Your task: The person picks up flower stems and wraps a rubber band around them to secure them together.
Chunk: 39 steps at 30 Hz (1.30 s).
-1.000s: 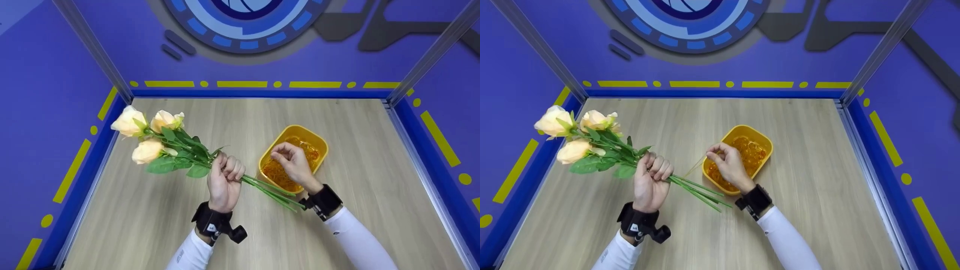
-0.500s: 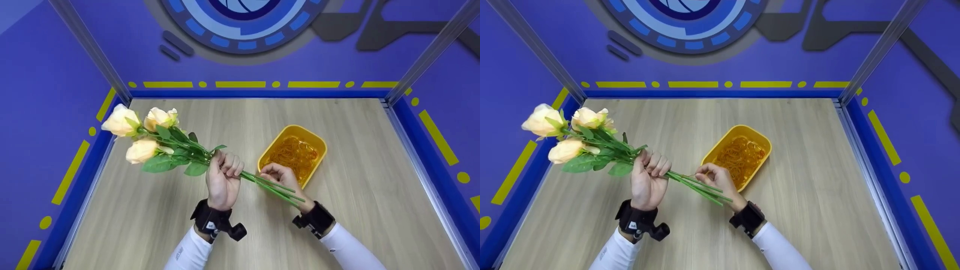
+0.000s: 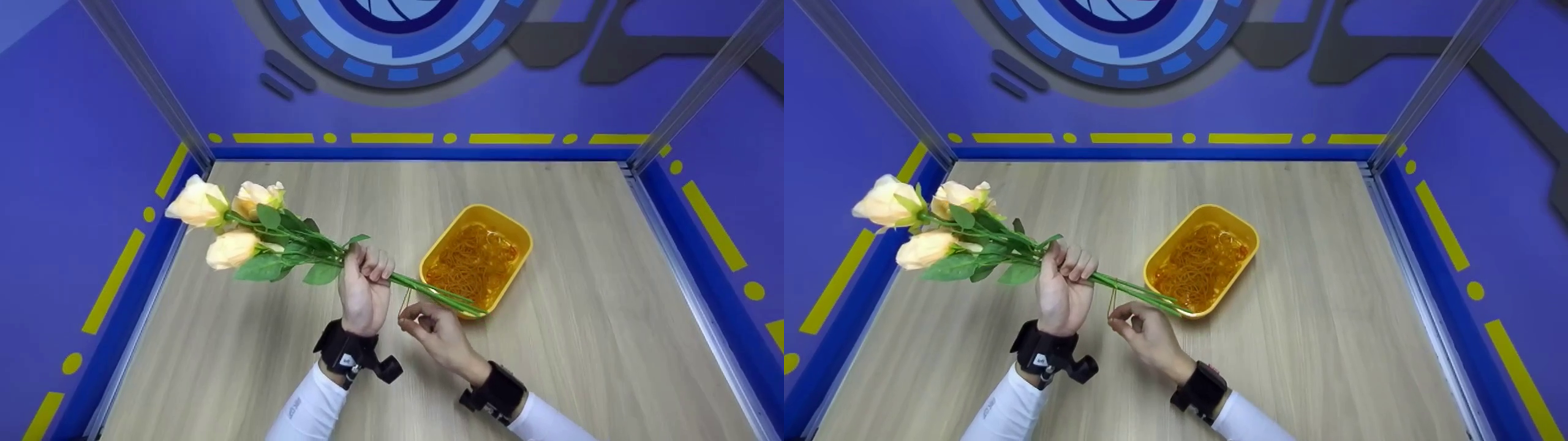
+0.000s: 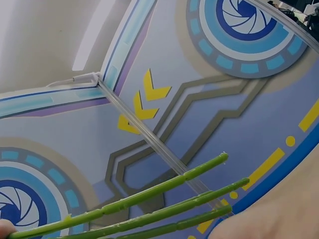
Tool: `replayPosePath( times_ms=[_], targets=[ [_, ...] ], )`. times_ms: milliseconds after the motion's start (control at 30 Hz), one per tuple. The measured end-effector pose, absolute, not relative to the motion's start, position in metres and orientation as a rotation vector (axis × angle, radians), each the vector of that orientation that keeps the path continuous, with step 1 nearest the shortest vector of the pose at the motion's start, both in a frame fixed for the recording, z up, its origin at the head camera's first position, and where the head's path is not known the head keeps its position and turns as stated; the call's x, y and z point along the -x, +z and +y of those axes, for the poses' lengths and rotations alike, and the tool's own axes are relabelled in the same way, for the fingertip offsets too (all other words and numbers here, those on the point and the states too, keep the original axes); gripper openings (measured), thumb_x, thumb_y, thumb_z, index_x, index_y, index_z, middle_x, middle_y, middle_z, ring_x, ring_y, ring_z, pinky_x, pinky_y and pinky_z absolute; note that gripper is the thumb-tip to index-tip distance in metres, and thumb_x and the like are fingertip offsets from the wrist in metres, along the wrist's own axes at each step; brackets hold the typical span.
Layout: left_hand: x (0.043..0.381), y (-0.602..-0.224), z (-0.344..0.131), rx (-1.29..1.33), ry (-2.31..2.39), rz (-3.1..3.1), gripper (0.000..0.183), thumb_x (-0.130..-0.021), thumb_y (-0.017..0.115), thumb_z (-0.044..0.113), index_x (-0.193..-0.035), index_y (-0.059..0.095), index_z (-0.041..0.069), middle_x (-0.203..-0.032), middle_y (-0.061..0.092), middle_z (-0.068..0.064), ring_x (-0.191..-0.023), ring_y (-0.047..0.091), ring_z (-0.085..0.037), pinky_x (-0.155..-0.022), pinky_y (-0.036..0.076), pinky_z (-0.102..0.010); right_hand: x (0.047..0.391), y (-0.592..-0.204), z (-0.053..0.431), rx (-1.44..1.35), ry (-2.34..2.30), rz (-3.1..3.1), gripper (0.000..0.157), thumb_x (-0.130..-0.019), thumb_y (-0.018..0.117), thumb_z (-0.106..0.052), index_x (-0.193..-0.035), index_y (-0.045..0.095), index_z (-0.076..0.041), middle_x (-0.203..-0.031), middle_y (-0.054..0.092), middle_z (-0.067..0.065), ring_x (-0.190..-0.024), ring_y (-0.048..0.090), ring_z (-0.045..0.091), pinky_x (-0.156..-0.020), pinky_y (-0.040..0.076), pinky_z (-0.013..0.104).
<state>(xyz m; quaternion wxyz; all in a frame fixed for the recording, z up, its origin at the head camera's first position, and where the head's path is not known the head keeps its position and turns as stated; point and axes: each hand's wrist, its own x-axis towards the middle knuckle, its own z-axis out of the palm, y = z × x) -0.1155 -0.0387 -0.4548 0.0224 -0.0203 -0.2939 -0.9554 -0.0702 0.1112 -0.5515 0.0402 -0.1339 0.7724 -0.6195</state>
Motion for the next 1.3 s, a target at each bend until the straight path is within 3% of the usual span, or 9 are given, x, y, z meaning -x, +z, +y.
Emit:
replayPosePath(
  times_ms=[167,467,600,767,900,1067,1300],
  targets=[
    [0.123,-0.467,-0.042,0.021,-2.896,-0.991,0.045,-0.116,0.022,0.022,-0.072,0.026,0.017,-0.067,0.022,0.006,-0.059,0.026,-0.008,-0.064,0.021,-0.024,0.059,-0.552,0.108,0.563,-1.966,2.385,0.002,-0.095,0.073,-0.002,-0.096,0.075,-0.003,-0.072,0.067,0.02,-0.052,0.035,-0.01,-0.047,0.026,0.01],
    [0.134,-0.491,-0.043,-0.062,-2.846,-1.055,0.046,-0.116,0.026,0.02,-0.07,0.029,0.018,-0.065,0.025,0.007,-0.058,0.026,-0.007,-0.061,0.025,-0.022,0.055,-0.54,0.12,0.954,-1.727,2.793,0.01,-0.092,0.078,-0.005,-0.096,0.075,-0.014,-0.083,0.071,-0.004,-0.061,0.04,-0.005,-0.055,0.03,0.004],
    [0.135,-0.495,-0.042,-0.04,-2.84,-1.089,0.045,-0.115,0.028,0.019,-0.07,0.029,0.017,-0.064,0.026,0.008,-0.058,0.028,-0.006,-0.062,0.025,-0.022,0.058,-0.53,0.127,1.165,-1.544,2.953,0.013,-0.091,0.079,-0.002,-0.098,0.074,-0.012,-0.089,0.072,-0.003,-0.066,0.055,0.002,-0.061,0.042,0.008],
    [0.135,-0.502,-0.04,-0.035,-2.819,-1.136,0.045,-0.114,0.028,0.018,-0.07,0.028,0.017,-0.065,0.024,0.008,-0.057,0.028,-0.005,-0.062,0.025,-0.022,0.065,-0.516,0.135,1.396,-1.342,3.11,0.004,-0.099,0.073,-0.012,-0.098,0.073,-0.008,-0.091,0.072,0.001,-0.077,0.069,0.009,-0.068,0.056,0.019],
    [0.134,-0.507,-0.038,-0.054,-2.827,-1.14,0.045,-0.113,0.028,0.017,-0.069,0.028,0.017,-0.064,0.023,0.007,-0.056,0.028,-0.005,-0.061,0.025,-0.021,0.071,-0.506,0.137,1.498,-1.23,3.173,0.016,-0.105,0.064,-0.019,-0.098,0.072,-0.007,-0.092,0.07,0.001,-0.072,0.068,0.009,-0.064,0.056,0.02],
    [0.131,-0.512,-0.032,-0.085,-2.845,-1.146,0.044,-0.111,0.028,0.014,-0.067,0.029,0.018,-0.064,0.024,0.007,-0.056,0.028,-0.006,-0.061,0.026,-0.021,0.078,-0.494,0.137,1.594,-1.052,3.229,0.02,-0.108,0.059,-0.02,-0.099,0.07,-0.007,-0.091,0.067,0.002,-0.066,0.064,0.007,-0.06,0.055,0.019],
    [0.124,-0.515,-0.027,-0.068,-2.888,-1.125,0.044,-0.109,0.028,0.011,-0.065,0.027,0.017,-0.062,0.021,0.005,-0.054,0.026,-0.007,-0.059,0.023,-0.022,0.096,-0.472,0.143,1.677,-0.904,3.32,0.012,-0.103,0.068,-0.017,-0.097,0.069,-0.007,-0.089,0.066,0.001,-0.059,0.056,0.006,-0.054,0.05,0.018]
  ],
)
